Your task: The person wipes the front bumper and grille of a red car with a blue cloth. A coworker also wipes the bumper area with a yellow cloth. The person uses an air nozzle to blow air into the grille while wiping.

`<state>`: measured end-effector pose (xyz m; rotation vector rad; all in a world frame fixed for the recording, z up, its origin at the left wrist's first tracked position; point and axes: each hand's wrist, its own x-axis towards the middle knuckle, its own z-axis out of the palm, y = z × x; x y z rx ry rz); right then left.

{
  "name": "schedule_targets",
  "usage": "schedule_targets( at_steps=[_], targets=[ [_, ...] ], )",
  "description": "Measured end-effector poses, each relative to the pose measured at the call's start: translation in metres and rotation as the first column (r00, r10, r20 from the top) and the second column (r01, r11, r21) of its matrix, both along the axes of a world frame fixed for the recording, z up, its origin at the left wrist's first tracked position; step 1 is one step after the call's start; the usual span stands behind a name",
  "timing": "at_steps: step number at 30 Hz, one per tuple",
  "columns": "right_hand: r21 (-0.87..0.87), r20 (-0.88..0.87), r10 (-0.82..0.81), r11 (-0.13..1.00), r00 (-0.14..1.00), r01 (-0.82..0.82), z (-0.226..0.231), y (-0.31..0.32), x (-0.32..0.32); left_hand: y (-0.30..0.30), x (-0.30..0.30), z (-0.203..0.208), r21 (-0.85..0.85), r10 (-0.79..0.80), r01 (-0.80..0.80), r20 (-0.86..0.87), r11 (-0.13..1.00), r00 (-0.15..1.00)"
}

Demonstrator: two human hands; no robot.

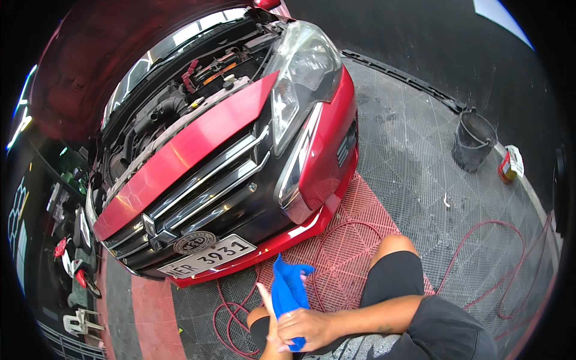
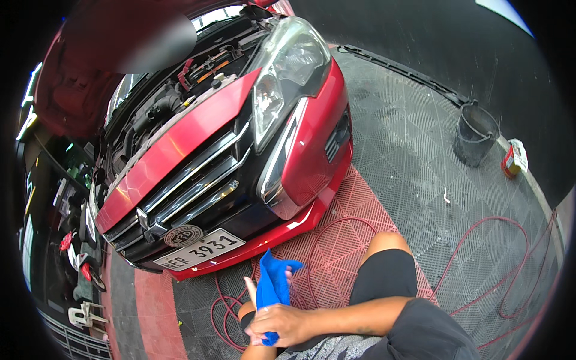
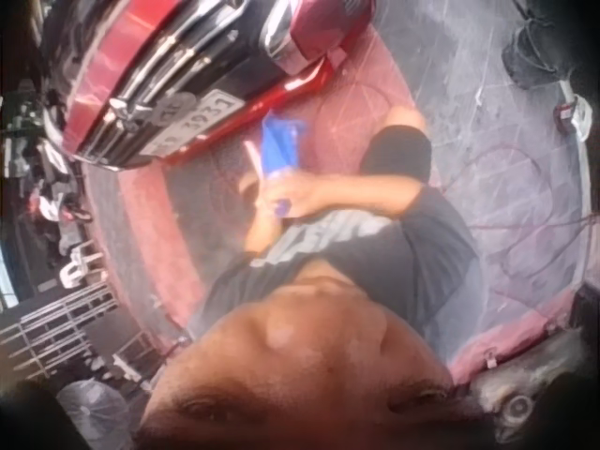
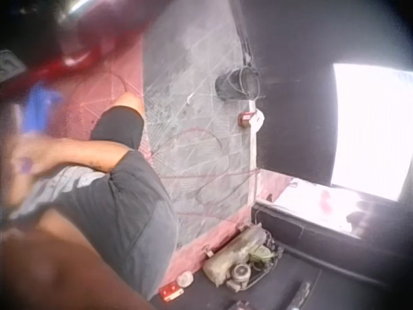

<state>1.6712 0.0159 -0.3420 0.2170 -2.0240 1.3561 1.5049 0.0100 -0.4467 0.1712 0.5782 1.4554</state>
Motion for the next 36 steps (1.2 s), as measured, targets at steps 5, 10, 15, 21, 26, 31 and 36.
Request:
schedule_targets(
  at_steps=[5,10,15,21,26,31,36],
  targets=[
    [-0.517,0.06,-0.147,0.841,0.987,0.156,0.013,0.011,0.059,0.021,-0.062,0.007,-0.009,0.214,-0.215,0.141,0.976,0.966],
    [-0.889,-0.191,-0.39,0.458,0.901,0.01,-0.023,0.054,0.084,0.019,-0.077,0.009,-0.047,0.442,-0.447,-0.097,0.893,0.892],
    [-0.487,0.202,-0.635,0.596,0.746,0.639,-0.004,0.053,0.073,0.016,0.002,0.066,0.357,0.599,-0.533,-0.697,0.767,0.395],
    [-0.297,0.018,-0.548,0.796,0.836,0.528,0.017,0.024,0.026,0.009,0.07,0.091,0.601,0.548,0.109,-0.777,0.792,0.308],
    [-0.359,0.159,-0.559,0.735,0.814,0.575,0.007,0.025,0.025,0.011,0.071,0.094,0.6,0.555,0.153,-0.791,0.785,0.255],
    [-0.325,0.139,-0.66,0.674,0.738,0.664,0.012,0.052,0.032,0.005,0.049,0.099,0.489,0.517,-0.226,-0.852,0.843,0.086],
    [0.531,-0.073,-0.158,0.83,0.985,0.172,0.046,0.055,0.031,-0.021,0.001,0.069,-0.2,-0.397,0.371,-0.109,0.907,0.912]
  ],
)
